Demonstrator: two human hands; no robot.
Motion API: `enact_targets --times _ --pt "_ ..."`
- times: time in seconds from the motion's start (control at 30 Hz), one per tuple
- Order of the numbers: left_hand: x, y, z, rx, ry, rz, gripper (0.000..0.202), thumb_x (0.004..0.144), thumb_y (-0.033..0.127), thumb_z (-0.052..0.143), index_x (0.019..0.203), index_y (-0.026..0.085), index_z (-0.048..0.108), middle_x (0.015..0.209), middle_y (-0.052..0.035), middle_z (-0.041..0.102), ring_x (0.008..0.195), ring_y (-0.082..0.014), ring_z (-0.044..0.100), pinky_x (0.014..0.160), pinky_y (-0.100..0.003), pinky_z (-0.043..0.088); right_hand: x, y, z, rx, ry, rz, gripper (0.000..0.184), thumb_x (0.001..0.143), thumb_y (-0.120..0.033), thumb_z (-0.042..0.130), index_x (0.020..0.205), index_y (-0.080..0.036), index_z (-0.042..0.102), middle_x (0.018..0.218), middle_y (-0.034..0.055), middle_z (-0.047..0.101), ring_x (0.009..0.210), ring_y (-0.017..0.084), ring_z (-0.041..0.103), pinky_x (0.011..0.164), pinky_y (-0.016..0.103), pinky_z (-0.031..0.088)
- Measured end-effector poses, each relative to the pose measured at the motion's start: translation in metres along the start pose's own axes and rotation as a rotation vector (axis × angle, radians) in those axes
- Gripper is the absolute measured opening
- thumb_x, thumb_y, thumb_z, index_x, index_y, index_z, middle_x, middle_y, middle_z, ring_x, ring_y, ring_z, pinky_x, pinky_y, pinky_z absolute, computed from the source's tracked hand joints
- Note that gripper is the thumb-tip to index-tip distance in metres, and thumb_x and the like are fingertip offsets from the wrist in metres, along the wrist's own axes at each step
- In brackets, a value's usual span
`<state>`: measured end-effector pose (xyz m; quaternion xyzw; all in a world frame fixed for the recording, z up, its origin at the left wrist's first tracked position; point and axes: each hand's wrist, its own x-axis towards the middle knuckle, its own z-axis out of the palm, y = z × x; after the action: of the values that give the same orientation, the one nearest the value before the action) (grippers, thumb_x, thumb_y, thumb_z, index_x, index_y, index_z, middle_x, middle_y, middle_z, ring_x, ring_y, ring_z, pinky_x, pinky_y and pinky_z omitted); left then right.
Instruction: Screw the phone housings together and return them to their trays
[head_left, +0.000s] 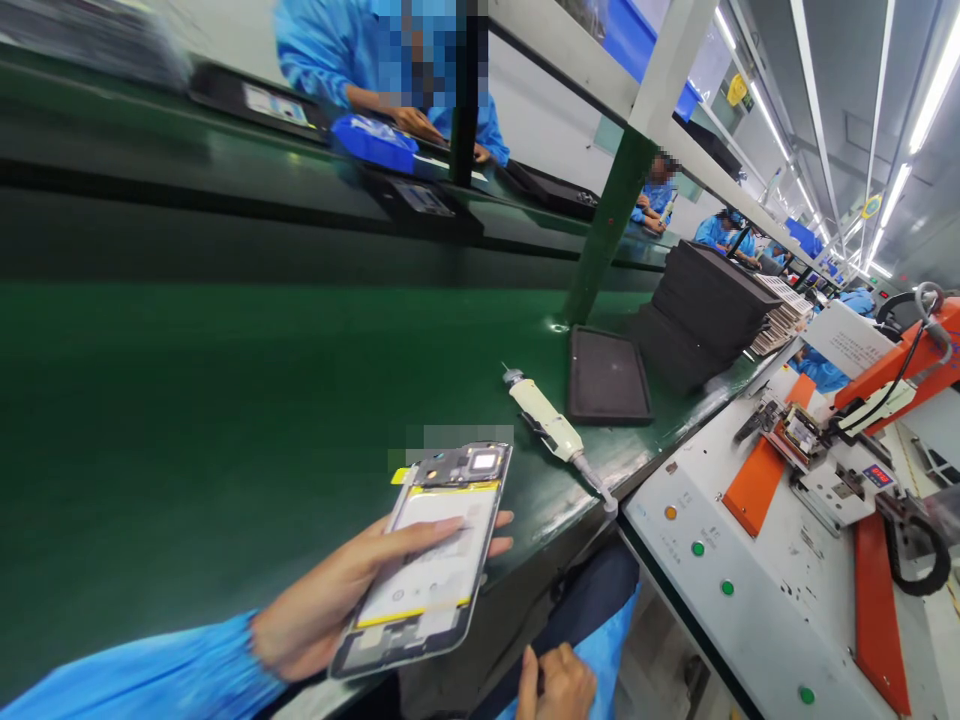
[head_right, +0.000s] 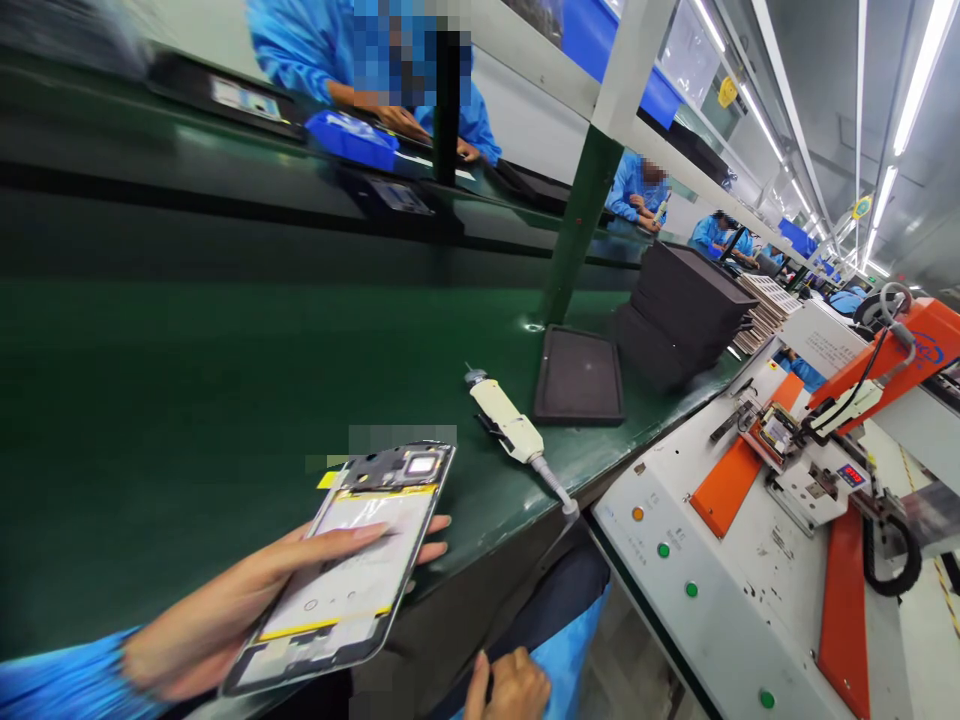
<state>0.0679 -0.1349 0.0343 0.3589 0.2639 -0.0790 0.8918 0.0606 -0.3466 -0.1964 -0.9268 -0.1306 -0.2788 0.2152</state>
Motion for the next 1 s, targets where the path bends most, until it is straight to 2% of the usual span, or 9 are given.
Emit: enact_targets --times 0.2,0.3,0.43,0.53,0.6,0.63,0.73,0.8,1.0 --pt "0.003 0.000 -0.001 0.056 0.021 -0.054 0.062 0.050 0.013 0.081 0.108 0.024 0.062 0.099 -0.0113 0.073 0.085 -0.0341 0.070 0.051 -0.030 0.062 0.007 -0.006 -0.010 0.068 0.037 -0.034 0.050 0.096 -0.045 0.024 0.055 -0.025 0.045 0.048 0.0021 0.053 0.041 0.023 0.057 0.038 0.033 0.037" --pt "0.003 -0.001 -0.002 0.086 0.016 -0.055 0.081 0.048 0.016 0.082 0.123 0.032 0.057 0.099 -0.0061 0.073 0.087 -0.0354 0.069 0.053 -0.033 0.064 0.015 0.001 -0.041 0.077 0.023 -0.055 0.035 0.095 -0.037 0.035 0.069 -0.028 0.056 0.056 -0.0013 0.058 0.048 0.016 0.060 0.043 0.027 0.046" --pt "-0.001 -0.001 0.000 0.142 0.014 -0.056 0.079 0.057 0.017 0.078 0.131 0.030 0.053 0.098 -0.0051 0.073 0.095 -0.0340 0.067 0.063 -0.033 0.065 0.039 0.051 -0.142 -0.183 0.304 -0.118 0.012 0.087 -0.033 0.055 0.076 -0.033 0.061 0.058 -0.0030 0.061 0.047 0.014 0.059 0.042 0.024 0.047" --pt "-0.005 0.001 0.004 0.164 0.030 -0.075 0.070 0.064 0.015 0.073 0.130 0.028 0.054 0.096 -0.0050 0.074 0.095 -0.0323 0.067 0.064 -0.031 0.065 0.068 0.122 -0.237 -0.409 0.527 0.113 0.012 0.086 -0.035 0.057 0.077 -0.029 0.063 0.069 0.0093 0.065 0.063 0.026 0.064 0.059 0.041 0.050" --pt "-0.006 0.002 0.005 0.170 0.037 -0.085 0.067 0.066 0.014 0.069 0.130 0.026 0.054 0.097 -0.0053 0.074 0.092 -0.0310 0.069 0.064 -0.031 0.065 0.093 0.170 -0.287 -0.536 0.557 0.251 0.025 0.083 -0.046 0.060 0.076 -0.024 0.067 0.087 0.0215 0.066 0.089 0.036 0.063 0.074 0.052 0.046" --pt "-0.005 0.002 0.005 0.170 0.038 -0.086 0.065 0.067 0.013 0.068 0.130 0.026 0.054 0.098 -0.0054 0.073 0.091 -0.0305 0.069 0.064 -0.031 0.065 0.105 0.191 -0.306 -0.586 0.529 0.320 0.033 0.082 -0.052 0.059 0.078 -0.021 0.069 0.098 0.0261 0.063 0.098 0.040 0.060 0.076 0.054 0.044" --pt "-0.001 0.001 0.004 0.170 0.032 -0.070 0.065 0.067 0.013 0.068 0.129 0.026 0.054 0.100 -0.0051 0.073 0.089 -0.0298 0.070 0.064 -0.031 0.065 0.138 0.232 -0.335 -0.730 -0.006 0.649 0.051 0.082 -0.062 0.053 0.087 -0.015 0.072 0.101 0.0261 0.063 0.099 0.038 0.059 0.074 0.047 0.043" --pt "0.004 0.000 0.004 0.161 0.044 -0.056 0.066 0.065 0.015 0.068 0.129 0.026 0.054 0.100 -0.0048 0.074 0.091 -0.0307 0.069 0.061 -0.031 0.064 0.151 0.242 -0.340 -0.754 -0.287 0.737 0.052 0.085 -0.060 0.049 0.083 -0.014 0.072 0.088 0.0232 0.066 0.090 0.033 0.062 0.072 0.042 0.043" --pt "0.016 0.000 -0.001 0.150 0.061 -0.035 0.064 0.062 0.018 0.069 0.124 0.022 0.056 0.100 -0.0066 0.074 0.087 -0.0313 0.071 0.055 -0.031 0.061 0.146 0.244 -0.342 -0.826 -0.472 0.549 0.048 0.094 -0.043 0.032 0.087 -0.011 0.067 0.084 0.0217 0.067 0.084 0.032 0.065 0.075 0.041 0.045"
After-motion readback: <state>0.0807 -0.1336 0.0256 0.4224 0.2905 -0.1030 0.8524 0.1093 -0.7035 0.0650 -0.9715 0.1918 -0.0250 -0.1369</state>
